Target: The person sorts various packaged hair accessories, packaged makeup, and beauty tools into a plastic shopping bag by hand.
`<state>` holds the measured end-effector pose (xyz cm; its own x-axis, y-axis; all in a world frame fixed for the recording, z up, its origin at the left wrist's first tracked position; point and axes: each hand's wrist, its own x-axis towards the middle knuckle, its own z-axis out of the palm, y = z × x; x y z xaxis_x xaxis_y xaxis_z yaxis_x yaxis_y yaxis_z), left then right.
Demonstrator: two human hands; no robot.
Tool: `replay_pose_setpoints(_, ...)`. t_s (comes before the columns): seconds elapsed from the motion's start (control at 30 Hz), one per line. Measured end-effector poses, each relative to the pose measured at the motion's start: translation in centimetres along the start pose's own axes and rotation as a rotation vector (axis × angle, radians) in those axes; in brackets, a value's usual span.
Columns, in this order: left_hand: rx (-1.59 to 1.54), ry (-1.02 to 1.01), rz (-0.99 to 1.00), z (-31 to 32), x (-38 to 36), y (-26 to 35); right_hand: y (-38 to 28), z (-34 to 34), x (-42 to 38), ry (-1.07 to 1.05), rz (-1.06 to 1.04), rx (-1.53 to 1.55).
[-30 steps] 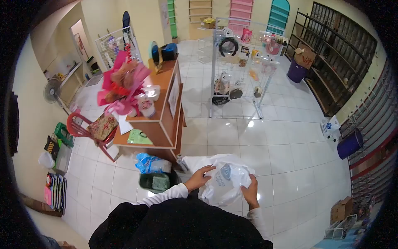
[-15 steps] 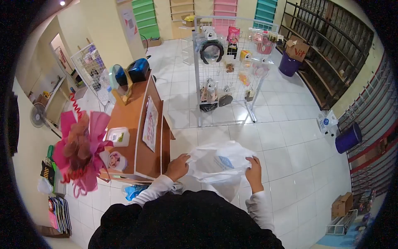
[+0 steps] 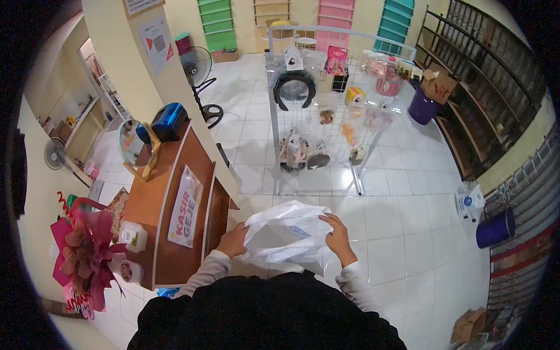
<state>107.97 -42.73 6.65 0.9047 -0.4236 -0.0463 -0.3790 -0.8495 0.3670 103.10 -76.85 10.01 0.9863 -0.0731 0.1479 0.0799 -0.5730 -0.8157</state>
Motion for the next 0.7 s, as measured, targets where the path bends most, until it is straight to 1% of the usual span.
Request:
replay_pose_setpoints(0.07, -0.052, 0.098, -0.066, -0.3, 1.6, 1.3, 1.2, -0.9, 3.2, -0.030, -0.010, 0.037)
replay_pose_setpoints(0.17, -0.207, 0.012, -0.507, -1.7, 5.1, 3.1, 3.1, -2.3, 7.9, -0.078, -0.048, 0.094)
replay_pose_setpoints(0.2, -0.208, 0.103, -0.425, -1.5, 5.9, 2.9, 3.8, -2.6, 9.5, -0.092, -0.067, 0.116)
replay_pose_setpoints(0.3, -0.103, 0.278, -0.227, -1.5, 7.1, 3.4, 5.7, -3.1, 14.0, -0.089, -0.075, 0.087)
replay_pose_setpoints(0.33, -0.055, 0.267, -0.156, -2.0, 7.4, 4.0, 6.3, -3.0, 15.4, -0.082, -0.067, 0.047)
replay_pose_setpoints(0.43, -0.027, 0.046, -0.127, -2.7, 8.4, 4.5, 7.6, -2.4, 19.6, -0.101, -0.079, 0.033)
replay_pose_setpoints(0.53, -0.085, 0.221, -0.030, -2.1, 9.6, 3.5, 7.7, -1.4, 23.2, -0.143, -0.162, -0.031)
replay_pose_setpoints(0.63, -0.083, 0.209, -0.181, -3.1, 11.1, 3.4, 7.1, -0.1, 26.2, -0.225, -0.247, -0.027)
replay_pose_setpoints(0.7, -0.117, 0.185, -0.296, -2.4, 12.4, 2.1, 6.9, 0.5, 28.2, -0.321, -0.244, -0.027)
